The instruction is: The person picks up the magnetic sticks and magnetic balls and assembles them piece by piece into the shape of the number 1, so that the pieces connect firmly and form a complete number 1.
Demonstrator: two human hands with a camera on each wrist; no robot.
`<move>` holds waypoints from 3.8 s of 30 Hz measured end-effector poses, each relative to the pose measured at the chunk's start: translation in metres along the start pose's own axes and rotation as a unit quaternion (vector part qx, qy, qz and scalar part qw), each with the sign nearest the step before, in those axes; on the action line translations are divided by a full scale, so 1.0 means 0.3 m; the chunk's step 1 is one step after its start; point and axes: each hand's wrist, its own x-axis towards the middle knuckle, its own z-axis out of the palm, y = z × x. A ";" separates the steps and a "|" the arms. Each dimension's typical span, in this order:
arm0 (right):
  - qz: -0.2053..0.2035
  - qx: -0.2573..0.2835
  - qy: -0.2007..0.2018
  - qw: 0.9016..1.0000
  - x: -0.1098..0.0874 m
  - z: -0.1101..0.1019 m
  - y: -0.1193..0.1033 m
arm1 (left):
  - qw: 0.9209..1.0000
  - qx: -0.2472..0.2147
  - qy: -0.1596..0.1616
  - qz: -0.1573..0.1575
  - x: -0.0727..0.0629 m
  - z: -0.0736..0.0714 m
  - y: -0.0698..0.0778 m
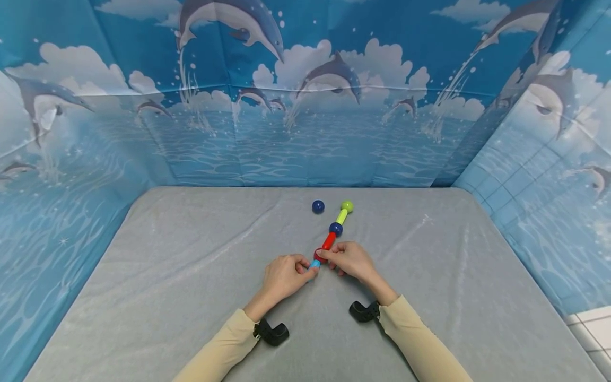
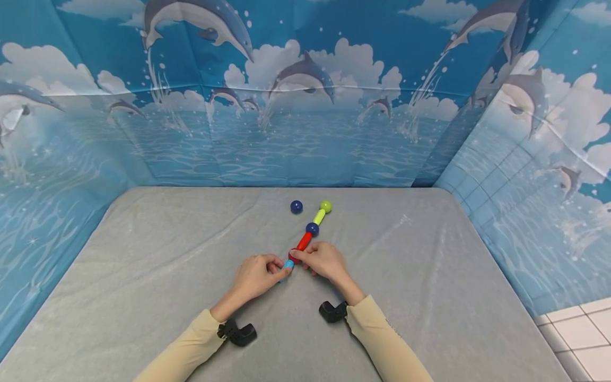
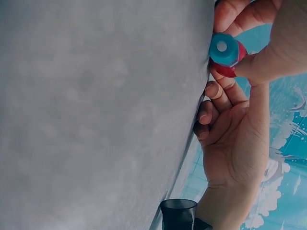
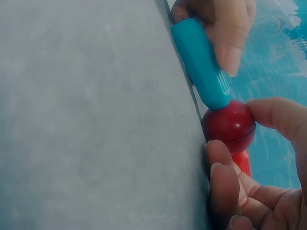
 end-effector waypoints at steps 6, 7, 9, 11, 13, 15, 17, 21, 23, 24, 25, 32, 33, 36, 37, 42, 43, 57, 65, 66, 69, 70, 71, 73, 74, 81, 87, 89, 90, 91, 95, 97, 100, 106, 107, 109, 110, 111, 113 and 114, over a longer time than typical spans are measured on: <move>0.006 0.000 -0.002 1.000 0.002 -0.005 -0.003 | 1.000 -0.001 0.008 -0.011 0.013 -0.019 -0.007; 0.006 -0.001 -0.002 1.000 0.002 -0.005 -0.003 | 1.000 -0.001 0.011 -0.012 0.018 -0.023 -0.010; 0.005 -0.002 -0.001 1.000 0.002 -0.007 -0.003 | 1.000 0.005 0.021 -0.009 0.032 -0.032 -0.019; 0.002 -0.005 0.001 1.000 0.002 -0.008 -0.003 | 0.999 0.009 0.033 -0.010 0.051 -0.043 -0.028; 0.000 -0.008 0.002 1.000 0.002 -0.007 -0.001 | 0.999 0.014 0.042 -0.013 0.073 -0.056 -0.039; 0.000 -0.011 0.002 1.000 0.002 -0.006 0.001 | 0.999 0.018 0.046 -0.021 0.099 -0.069 -0.047; 0.001 -0.013 0.003 1.000 0.001 -0.003 0.002 | 0.998 0.019 0.044 -0.031 0.125 -0.082 -0.054; 0.001 -0.012 0.004 1.000 -0.002 -0.001 0.003 | 0.998 0.017 0.033 -0.051 0.181 -0.100 -0.062; 0.001 -0.009 0.004 1.000 -0.002 -0.001 0.004 | 0.998 0.018 0.029 -0.056 0.208 -0.104 -0.066; 0.000 -0.009 0.005 1.000 -0.002 -0.001 0.004 | 0.998 0.017 0.027 -0.055 0.222 -0.104 -0.069; 0.000 -0.008 0.005 1.000 -0.002 -0.001 0.004 | 0.998 0.017 0.024 -0.052 0.236 -0.103 -0.071; 0.001 -0.011 0.002 1.000 0.000 -0.001 0.010 | 0.999 0.021 0.002 -0.029 0.324 -0.068 -0.086; 0.002 -0.012 0.002 1.000 0.000 -0.001 0.010 | 0.999 0.024 0.003 -0.028 0.334 -0.063 -0.085; -0.002 -0.014 0.003 1.000 -0.004 0.001 0.010 | 0.999 0.031 0.010 -0.022 0.362 -0.051 -0.077; -0.003 -0.014 0.005 1.000 -0.005 0.001 0.010 | 0.999 0.035 0.013 -0.020 0.370 -0.047 -0.075; -0.010 -0.005 0.010 1.000 -0.010 0.001 0.007 | 0.998 0.062 0.024 -0.006 0.406 -0.034 -0.061; -0.011 -0.004 0.010 1.000 -0.011 0.001 0.006 | 0.997 0.068 0.025 -0.004 0.412 -0.033 -0.059; -0.006 -0.004 0.015 1.000 -0.013 0.001 0.006 | 0.992 0.125 -0.002 0.008 0.472 -0.012 -0.046; -0.007 -0.012 0.013 1.000 -0.013 0.004 0.007 | 0.988 0.144 -0.046 0.042 0.486 0.009 -0.072; -0.005 -0.011 0.013 1.000 -0.013 0.004 0.008 | 0.987 0.144 -0.049 0.043 0.486 0.011 -0.075; -0.004 -0.010 0.013 1.000 -0.014 0.004 0.007 | 0.987 0.143 -0.053 0.047 0.490 0.016 -0.081; -0.005 -0.011 0.014 1.000 -0.014 0.004 0.006 | 0.987 0.144 -0.053 0.047 0.492 0.018 -0.083; -0.005 -0.013 0.014 1.000 -0.015 0.004 0.006 | 0.987 0.145 -0.053 0.047 0.494 0.020 -0.083; -0.006 -0.012 0.015 1.000 -0.015 0.003 0.005 | 0.987 0.148 -0.051 0.046 0.499 0.023 -0.083; -0.006 -0.012 0.014 1.000 -0.016 0.003 0.004 | 0.986 0.151 -0.050 0.046 0.502 0.025 -0.083; -0.004 -0.008 0.013 1.000 -0.017 0.002 -0.003 | 0.986 0.158 -0.043 0.034 0.519 0.034 -0.069; -0.005 -0.006 0.013 1.000 -0.017 0.003 -0.001 | 0.986 0.157 -0.047 0.025 0.528 0.038 -0.049; -0.005 -0.006 0.013 1.000 -0.017 0.003 0.001 | 0.986 0.158 -0.047 0.025 0.531 0.042 -0.048; -0.005 -0.007 0.013 1.000 -0.016 0.003 0.001 | 0.986 0.158 -0.046 0.026 0.532 0.044 -0.047; -0.005 -0.008 0.013 1.000 -0.016 0.004 0.002 | 0.986 0.157 -0.046 0.027 0.533 0.046 -0.046; -0.004 -0.008 0.013 1.000 -0.014 0.005 0.002 | 0.986 0.158 -0.044 0.029 0.534 0.049 -0.046; -0.003 -0.008 0.012 1.000 -0.013 0.006 0.001 | 0.986 0.155 -0.043 0.031 0.532 0.047 -0.047; -0.001 -0.007 0.011 1.000 -0.012 0.007 0.000 | 0.987 0.150 -0.041 0.032 0.528 0.043 -0.050; 0.000 -0.004 0.012 1.000 -0.010 0.007 0.003 | 0.989 0.138 -0.038 0.029 0.516 0.037 -0.058; 0.000 -0.004 0.013 1.000 -0.010 0.007 0.003 | 0.990 0.134 -0.037 0.029 0.513 0.036 -0.060; 0.001 -0.006 0.014 1.000 -0.008 0.008 0.005 | 0.992 0.122 -0.032 0.027 0.505 0.034 -0.065; 0.001 -0.007 0.016 1.000 -0.008 0.009 0.005 | 0.993 0.116 -0.030 0.026 0.502 0.032 -0.069; 0.002 -0.008 0.017 1.000 -0.007 0.009 0.006 | 0.993 0.110 -0.027 0.024 0.498 0.031 -0.072; 0.003 -0.010 0.018 1.000 -0.006 0.011 0.006 | 0.995 0.098 -0.022 0.019 0.491 0.028 -0.080; 0.003 -0.011 0.019 1.000 -0.006 0.011 0.007 | 0.995 0.092 -0.021 0.016 0.487 0.027 -0.084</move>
